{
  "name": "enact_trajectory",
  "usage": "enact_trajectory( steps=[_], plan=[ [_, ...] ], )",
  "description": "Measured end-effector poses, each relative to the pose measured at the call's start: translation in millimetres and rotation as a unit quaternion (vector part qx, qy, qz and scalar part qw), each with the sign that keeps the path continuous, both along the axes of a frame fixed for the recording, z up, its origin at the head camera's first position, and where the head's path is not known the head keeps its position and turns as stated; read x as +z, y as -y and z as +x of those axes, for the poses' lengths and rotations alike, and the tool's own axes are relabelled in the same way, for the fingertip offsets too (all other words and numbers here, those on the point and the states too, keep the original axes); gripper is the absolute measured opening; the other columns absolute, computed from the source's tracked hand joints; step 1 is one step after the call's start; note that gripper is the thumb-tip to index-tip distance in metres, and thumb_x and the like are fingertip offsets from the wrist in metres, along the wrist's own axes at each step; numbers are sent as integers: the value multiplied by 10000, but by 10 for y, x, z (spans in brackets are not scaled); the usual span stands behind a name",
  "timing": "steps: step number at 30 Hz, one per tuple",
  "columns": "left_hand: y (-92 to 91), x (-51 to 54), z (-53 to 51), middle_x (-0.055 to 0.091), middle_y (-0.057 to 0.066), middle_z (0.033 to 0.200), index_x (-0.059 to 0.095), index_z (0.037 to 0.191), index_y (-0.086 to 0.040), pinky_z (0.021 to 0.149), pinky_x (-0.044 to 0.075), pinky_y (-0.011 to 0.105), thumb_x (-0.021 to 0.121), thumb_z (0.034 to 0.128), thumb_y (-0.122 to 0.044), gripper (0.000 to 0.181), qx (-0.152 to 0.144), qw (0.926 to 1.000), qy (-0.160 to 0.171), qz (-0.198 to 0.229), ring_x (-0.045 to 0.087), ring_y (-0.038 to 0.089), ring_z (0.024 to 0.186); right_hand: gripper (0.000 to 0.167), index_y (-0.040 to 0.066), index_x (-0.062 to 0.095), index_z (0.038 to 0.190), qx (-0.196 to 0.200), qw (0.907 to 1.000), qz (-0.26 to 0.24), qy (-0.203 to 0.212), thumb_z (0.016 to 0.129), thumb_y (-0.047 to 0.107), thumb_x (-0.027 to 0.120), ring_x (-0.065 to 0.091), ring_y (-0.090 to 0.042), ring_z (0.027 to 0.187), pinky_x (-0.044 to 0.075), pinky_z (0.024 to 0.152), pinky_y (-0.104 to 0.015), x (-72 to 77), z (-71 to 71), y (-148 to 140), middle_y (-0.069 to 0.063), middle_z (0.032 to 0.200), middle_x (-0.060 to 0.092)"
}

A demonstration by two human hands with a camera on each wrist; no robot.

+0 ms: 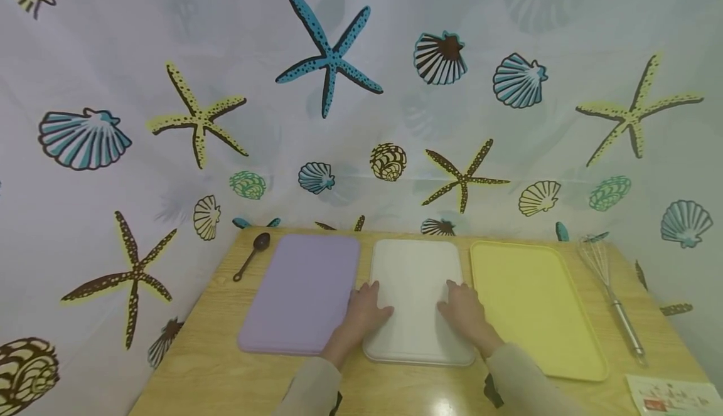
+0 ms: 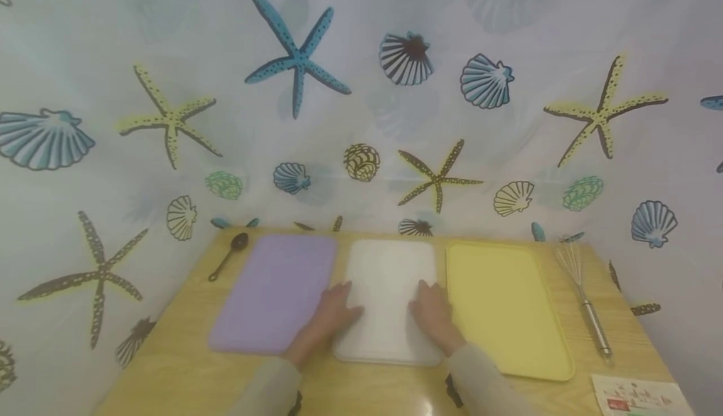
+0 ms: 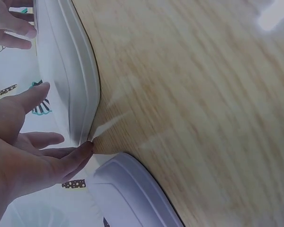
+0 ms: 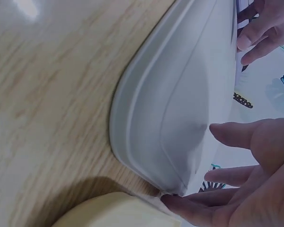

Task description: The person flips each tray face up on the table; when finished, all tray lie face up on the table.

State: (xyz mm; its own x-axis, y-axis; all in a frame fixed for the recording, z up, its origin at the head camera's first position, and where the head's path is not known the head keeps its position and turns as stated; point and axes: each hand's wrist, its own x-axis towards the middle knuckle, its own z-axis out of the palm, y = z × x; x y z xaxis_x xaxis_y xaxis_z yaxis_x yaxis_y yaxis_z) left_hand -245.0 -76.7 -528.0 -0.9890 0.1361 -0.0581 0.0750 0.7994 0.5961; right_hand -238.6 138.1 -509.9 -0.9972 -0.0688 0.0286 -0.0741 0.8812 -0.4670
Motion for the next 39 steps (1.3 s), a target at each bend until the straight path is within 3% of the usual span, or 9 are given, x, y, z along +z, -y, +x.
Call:
enact_trajectory(
  steps=[6, 12, 18, 26, 32, 39],
  plan=[
    [-30, -19, -12, 421, 318, 1389, 430, 1373, 94, 1063, 353, 528, 759, 820, -233, 722, -127, 9997, 113, -193, 381, 463, 1242, 476, -190, 540, 1151, -36, 9999, 31, 128, 853, 141, 706, 589, -451, 913, 542, 746, -527, -15, 0, -21, -339, 977, 617],
    [-51, -30, -52, 497, 311, 1306, 498, 1296, 111, 1030, 381, 509, 795, 779, -223, 683, -116, 9994, 88, -329, 427, 442, 1178, 332, -129, 594, 940, -111, 9997, 66, 211, 835, 156, 725, 549, -356, 774, 488, 721, -483, -4, -24, -39, -232, 802, 639],
    [-50, -46, -70, 561, 280, 1234, 528, 1275, 101, 998, 414, 490, 815, 751, -260, 697, -58, 9981, 29, -611, 460, 432, 1138, 391, -126, 610, 1018, -334, 9987, -11, 396, 831, 197, 728, 535, -395, 868, 513, 687, -477, -25, -30, -34, -246, 922, 652],
    [-34, 8, -25, 491, 290, 1330, 490, 1328, 94, 1046, 388, 497, 796, 779, -276, 729, -10, 9989, 173, -441, 417, 428, 1212, 410, -111, 629, 1044, -470, 9984, -181, 262, 820, 214, 739, 527, -379, 868, 503, 657, -454, -57, -20, -41, -248, 977, 654],
    [5, -7, 3, 408, 296, 1419, 455, 1371, 75, 1083, 344, 519, 769, 813, -296, 740, -14, 9995, 238, -225, 359, 422, 1287, 532, -124, 585, 1194, -584, 9971, -414, 264, 809, 210, 739, 526, -399, 929, 509, 719, -488, -85, -1, -52, -304, 1157, 608],
    [41, -113, 36, 379, 297, 1443, 453, 1381, 58, 1061, 354, 561, 748, 827, -329, 738, -65, 9999, -56, -110, 350, 436, 1298, 544, -129, 578, 1208, -557, 9964, -625, 151, 807, 196, 747, 533, -496, 1052, 490, 864, -571, -117, 17, -77, -330, 1212, 575]
  ],
)
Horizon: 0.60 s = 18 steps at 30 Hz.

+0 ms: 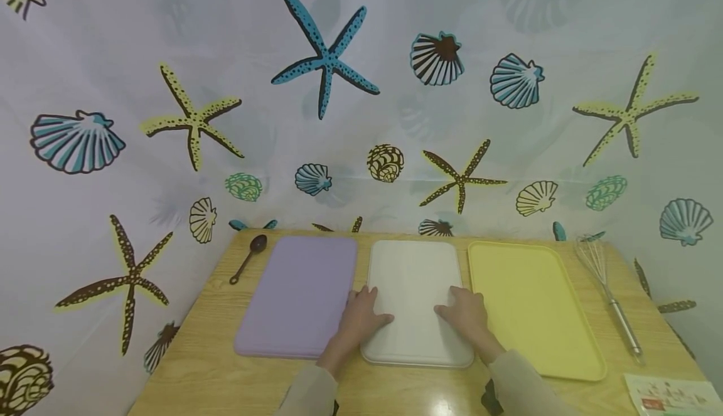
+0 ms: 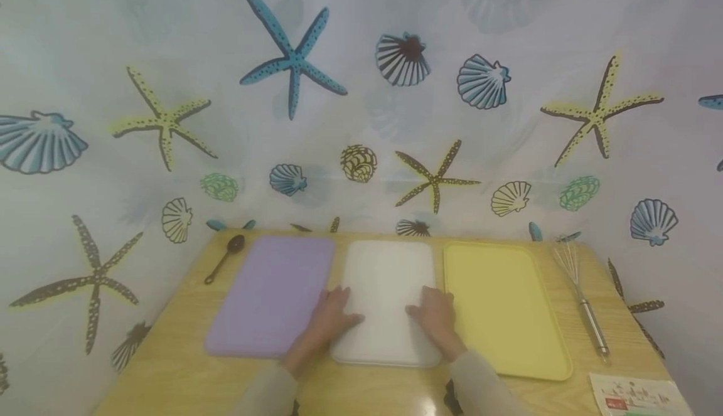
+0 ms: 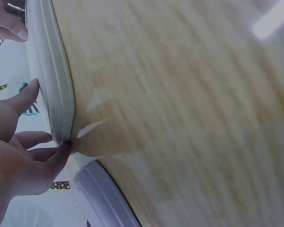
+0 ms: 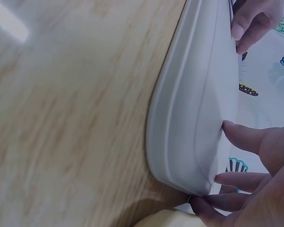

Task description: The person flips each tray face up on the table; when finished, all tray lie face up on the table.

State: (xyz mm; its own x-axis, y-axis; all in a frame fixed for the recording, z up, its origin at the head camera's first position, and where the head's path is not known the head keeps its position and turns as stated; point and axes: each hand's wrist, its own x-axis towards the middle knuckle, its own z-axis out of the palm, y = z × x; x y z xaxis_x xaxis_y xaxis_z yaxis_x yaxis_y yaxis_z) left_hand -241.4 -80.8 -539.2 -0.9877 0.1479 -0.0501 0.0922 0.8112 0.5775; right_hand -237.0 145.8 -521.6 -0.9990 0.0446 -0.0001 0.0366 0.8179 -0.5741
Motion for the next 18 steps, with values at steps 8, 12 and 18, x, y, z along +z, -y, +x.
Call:
enact_trajectory(
  steps=[8, 12, 18],
  plan=[
    [32, -122, -9, 346, 272, 1479, 426, 1411, 35, 1083, 325, 558, 726, 845, -358, 752, 27, 9999, -41, 160, 310, 419, 1338, 525, -145, 565, 1211, 68, 9994, -275, -191, 817, 158, 735, 509, -488, 1176, 437, 984, -558, 11, 46, -54, -328, 1243, 558],
    [54, -129, -18, 351, 280, 1472, 429, 1406, 43, 1089, 305, 575, 726, 846, -354, 748, 7, 9996, -71, 276, 293, 446, 1349, 493, -140, 575, 1201, 184, 9984, -362, -387, 824, 134, 734, 517, -481, 1173, 439, 981, -557, -5, 21, -109, -319, 1231, 571],
    [73, -131, -45, 364, 271, 1467, 437, 1404, 39, 1095, 293, 577, 732, 841, -355, 748, 21, 9993, -59, 377, 283, 456, 1356, 436, -134, 608, 1170, 375, 9950, -739, -560, 812, 79, 737, 552, -459, 1146, 465, 952, -551, 17, -13, -214, -316, 1207, 586]
  ],
)
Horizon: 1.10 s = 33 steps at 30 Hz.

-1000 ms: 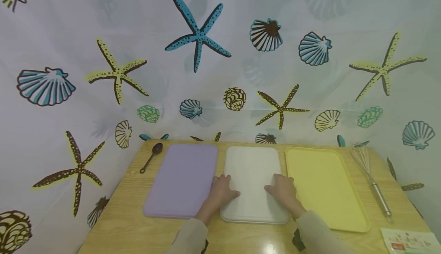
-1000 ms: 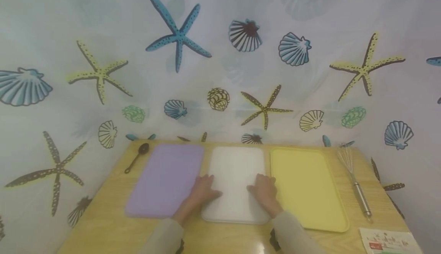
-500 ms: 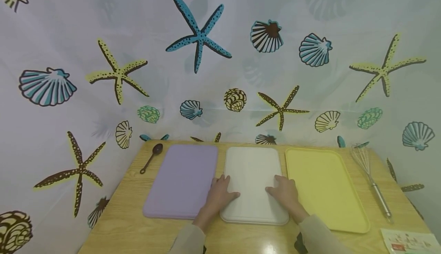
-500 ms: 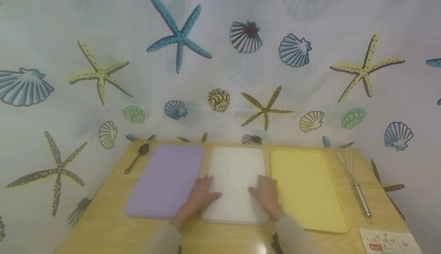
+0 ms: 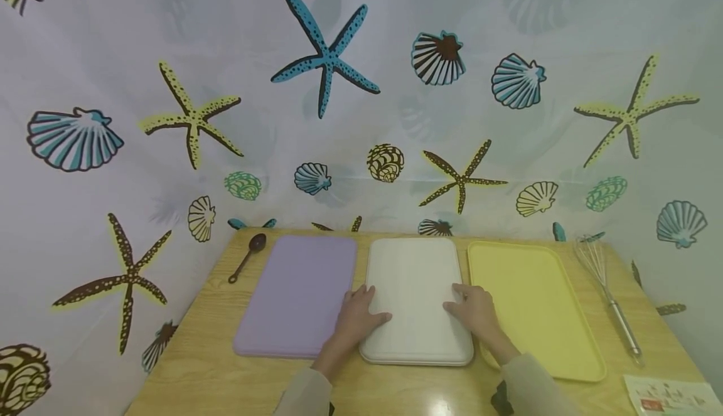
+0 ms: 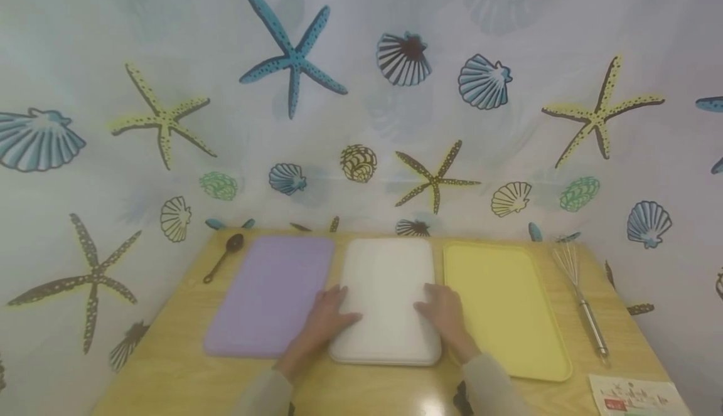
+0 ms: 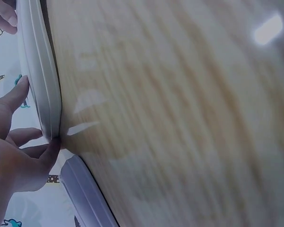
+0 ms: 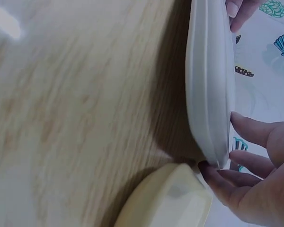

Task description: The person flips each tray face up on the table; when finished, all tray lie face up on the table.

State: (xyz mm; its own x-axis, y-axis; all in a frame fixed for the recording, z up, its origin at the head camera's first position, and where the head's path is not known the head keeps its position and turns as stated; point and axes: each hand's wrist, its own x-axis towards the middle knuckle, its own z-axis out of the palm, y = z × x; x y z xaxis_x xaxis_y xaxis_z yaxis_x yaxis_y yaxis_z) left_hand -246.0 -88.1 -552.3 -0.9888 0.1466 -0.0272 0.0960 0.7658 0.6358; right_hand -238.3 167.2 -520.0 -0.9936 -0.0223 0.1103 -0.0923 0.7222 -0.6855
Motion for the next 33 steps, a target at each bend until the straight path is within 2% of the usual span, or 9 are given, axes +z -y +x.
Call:
enact_trajectory(
  steps=[2, 4, 6, 8, 13, 15, 21, 27, 33],
  plan=[
    [9, -7, 2, 369, 261, 1468, 437, 1406, 33, 1092, 301, 576, 736, 838, -356, 750, 12, 10000, 20, 56, 288, 449, 1354, 424, -124, 622, 1160, 22, 10000, -70, -6, 803, 70, 745, 607, -427, 1062, 513, 901, -516, 0, -5, -27, -300, 1134, 632],
    [20, -8, -6, 378, 266, 1459, 442, 1400, 39, 1084, 308, 583, 744, 832, -347, 750, -17, 9999, -11, 123, 295, 455, 1345, 425, -107, 636, 1156, 9, 10000, -74, 20, 795, 80, 758, 643, -346, 884, 562, 769, -431, 11, -14, -49, -256, 984, 680],
    [30, -7, -21, 385, 273, 1451, 446, 1395, 44, 1080, 317, 578, 749, 826, -344, 753, -54, 9998, -62, 163, 311, 455, 1333, 428, -88, 649, 1152, -20, 10000, -55, 42, 785, 95, 771, 610, -280, 757, 535, 641, -357, 19, -35, -70, -190, 848, 672],
    [45, -8, -37, 392, 283, 1441, 450, 1392, 49, 1083, 318, 571, 755, 820, -336, 754, -88, 9997, -87, 212, 325, 456, 1323, 436, -68, 658, 1152, -36, 10000, -42, 81, 776, 112, 784, 563, -226, 705, 499, 587, -314, 22, -55, -93, -147, 810, 658],
    [99, 7, -57, 388, 302, 1432, 459, 1383, 56, 1101, 295, 557, 779, 800, -300, 754, -110, 9983, -7, 571, 333, 467, 1318, 425, -44, 673, 1140, 58, 9999, -69, 47, 769, 124, 793, 660, -351, 911, 579, 738, -405, 39, -84, -143, -254, 1056, 676],
    [124, 10, -63, 383, 308, 1432, 463, 1378, 61, 1100, 288, 566, 788, 793, -287, 754, -123, 9972, 51, 735, 326, 482, 1319, 423, -47, 670, 1141, 109, 9997, -191, 113, 768, 110, 792, 661, -387, 951, 584, 750, -418, 60, -93, -161, -278, 1106, 654],
    [186, 13, -100, 373, 295, 1445, 468, 1377, 55, 1110, 259, 577, 793, 790, -251, 737, -187, 9938, 203, 1075, 302, 498, 1332, 430, -50, 666, 1149, 96, 9975, -519, 470, 764, 87, 799, 672, -380, 952, 591, 730, -383, 136, -126, -215, -305, 1140, 628],
    [233, 4, -126, 369, 283, 1454, 473, 1376, 49, 1103, 288, 565, 785, 802, -206, 701, -239, 9898, 336, 1362, 304, 488, 1344, 459, -26, 651, 1198, 116, 9917, -948, 864, 784, 117, 790, 650, -360, 1028, 560, 832, -416, 190, -139, -275, -275, 1233, 596],
    [245, 18, -120, 353, 298, 1456, 456, 1377, 73, 1099, 310, 544, 778, 810, -164, 694, -310, 9862, 468, 1559, 313, 481, 1345, 479, -24, 640, 1221, 313, 9873, -1162, 1033, 796, 145, 785, 638, -342, 1056, 529, 893, -438, 233, -160, -340, -245, 1263, 590]
  ],
)
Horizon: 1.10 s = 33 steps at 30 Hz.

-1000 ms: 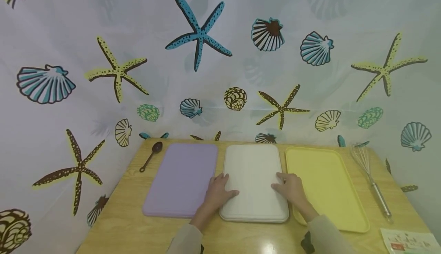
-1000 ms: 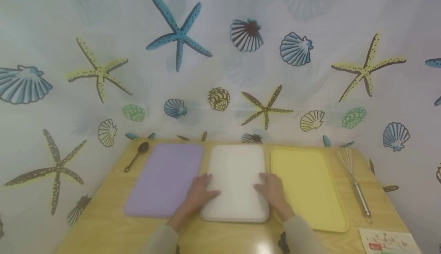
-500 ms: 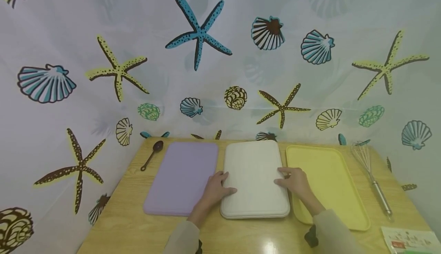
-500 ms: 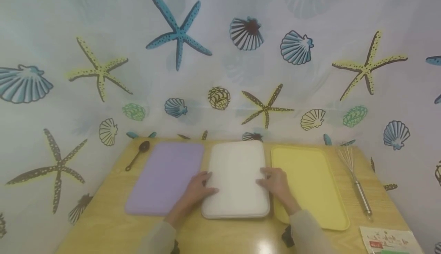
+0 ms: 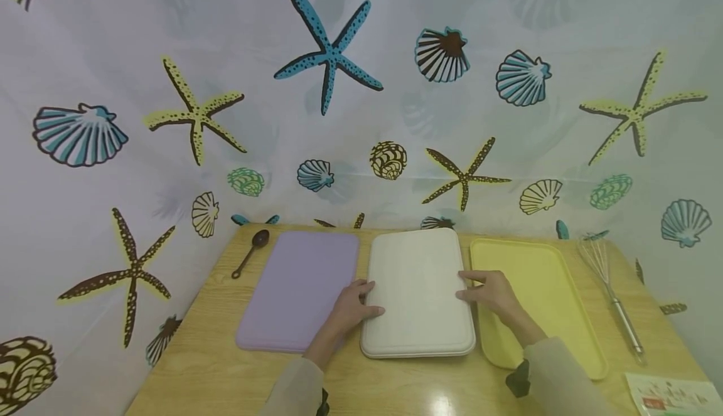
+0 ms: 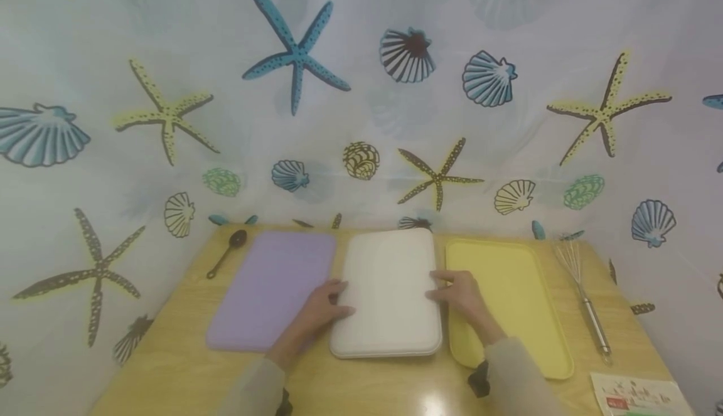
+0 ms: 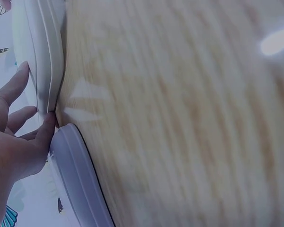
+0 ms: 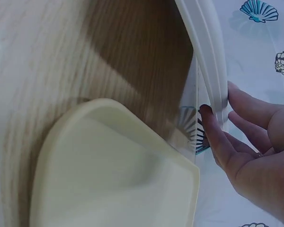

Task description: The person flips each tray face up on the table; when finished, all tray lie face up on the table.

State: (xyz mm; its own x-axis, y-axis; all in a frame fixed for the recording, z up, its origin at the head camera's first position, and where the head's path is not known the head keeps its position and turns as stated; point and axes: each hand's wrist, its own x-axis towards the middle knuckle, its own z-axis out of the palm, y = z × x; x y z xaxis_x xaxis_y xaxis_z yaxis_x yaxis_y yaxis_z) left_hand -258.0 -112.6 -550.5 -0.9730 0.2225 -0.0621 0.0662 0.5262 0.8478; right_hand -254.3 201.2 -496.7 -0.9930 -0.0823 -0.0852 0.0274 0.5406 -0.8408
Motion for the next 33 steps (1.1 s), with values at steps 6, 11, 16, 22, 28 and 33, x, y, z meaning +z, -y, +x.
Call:
enact_trajectory(
  steps=[6, 11, 16, 22, 28, 33],
  plan=[
    [22, 10, -4, 339, 290, 1470, 449, 1387, 61, 1092, 326, 537, 777, 813, -184, 706, -37, 9999, 122, 46, 337, 475, 1334, 488, -29, 630, 1233, 359, 9990, -274, 60, 805, 154, 778, 609, -332, 1108, 542, 876, -382, 55, -52, -55, -206, 1294, 583],
    [64, 15, 6, 312, 293, 1486, 438, 1393, 66, 1050, 397, 501, 773, 820, -187, 710, -126, 9995, 218, 216, 414, 455, 1286, 476, -29, 617, 1249, 644, 9956, -647, 221, 832, 155, 753, 588, -334, 1145, 545, 883, -388, 138, -95, -96, -215, 1323, 561],
    [79, 43, 10, 332, 299, 1474, 435, 1387, 83, 1073, 364, 511, 766, 824, -186, 706, -190, 9992, 234, 265, 390, 461, 1304, 460, -38, 616, 1246, 624, 9926, -972, 382, 826, 94, 749, 668, -239, 977, 566, 837, -401, 228, -123, -73, -239, 1281, 580],
    [94, 80, 70, 415, 284, 1429, 448, 1380, 77, 1099, 320, 525, 744, 841, -204, 675, -167, 9993, 299, 126, 385, 443, 1319, 456, -41, 610, 1249, 779, 9910, -1033, 331, 831, 85, 740, 677, -200, 895, 577, 802, -390, 325, -131, -12, -238, 1222, 583],
    [64, 160, 222, 389, 283, 1446, 493, 1350, 58, 1119, 249, 564, 762, 818, -217, 657, -76, 9993, 358, 78, 322, 464, 1347, 458, -58, 603, 1247, 803, 9894, -1163, 331, 825, 58, 738, 676, -183, 820, 589, 744, -372, 418, -136, 33, -252, 1214, 573],
    [50, 184, 338, 326, 275, 1488, 495, 1357, 38, 1123, 217, 584, 779, 802, -257, 690, -95, 9990, 378, 199, 255, 479, 1373, 455, -57, 609, 1240, 709, 9890, -1237, 389, 817, 45, 743, 682, -174, 805, 588, 753, -389, 471, -148, 57, -254, 1216, 567]
  ],
)
